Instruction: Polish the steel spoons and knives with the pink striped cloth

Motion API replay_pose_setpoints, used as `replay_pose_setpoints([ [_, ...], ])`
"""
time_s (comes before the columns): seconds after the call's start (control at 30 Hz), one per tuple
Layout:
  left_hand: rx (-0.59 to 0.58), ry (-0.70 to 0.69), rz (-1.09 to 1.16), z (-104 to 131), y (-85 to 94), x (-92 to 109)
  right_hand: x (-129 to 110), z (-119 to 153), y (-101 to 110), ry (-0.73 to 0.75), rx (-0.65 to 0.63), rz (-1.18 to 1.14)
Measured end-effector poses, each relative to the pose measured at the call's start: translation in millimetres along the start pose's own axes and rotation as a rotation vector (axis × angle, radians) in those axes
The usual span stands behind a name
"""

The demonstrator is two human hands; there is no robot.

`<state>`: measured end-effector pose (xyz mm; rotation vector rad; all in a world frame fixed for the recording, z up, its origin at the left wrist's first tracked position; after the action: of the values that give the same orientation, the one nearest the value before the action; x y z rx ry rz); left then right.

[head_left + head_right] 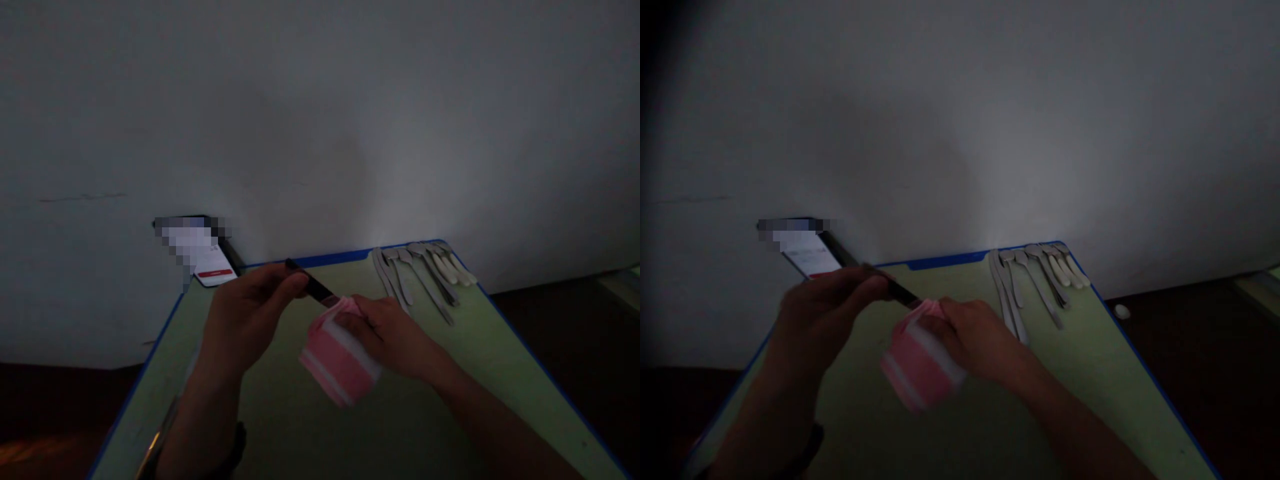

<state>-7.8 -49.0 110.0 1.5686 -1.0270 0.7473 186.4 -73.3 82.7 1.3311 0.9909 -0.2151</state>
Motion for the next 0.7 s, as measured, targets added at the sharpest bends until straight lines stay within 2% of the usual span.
replay_pose_setpoints([
  [0.1,0.250,0.046,0.222,-2,10.2,-6,7,-1,4,0.027,-0.066,0.073],
  [0.2,0.374,0.009,0.452,-4,21.6,-12,13,1,13,0.054,-0.110,0.138],
  [0.4,0.433,-0.003,0.659,-6,34.4,-15,16,5,23,0.095,-0.175,0.178],
  [0.7,0.457,0.069,0.632,-8,29.3,-9,16,2,-2,0.078,-0.197,0.221],
])
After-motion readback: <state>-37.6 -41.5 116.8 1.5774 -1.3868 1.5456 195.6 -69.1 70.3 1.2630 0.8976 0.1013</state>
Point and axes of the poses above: each hand's wrist, its own z-axis away from the middle knuckle, its own y-axis out of the back of the hand, x = y × z, the point moved 1 cm from there along -z, towards the middle knuckle
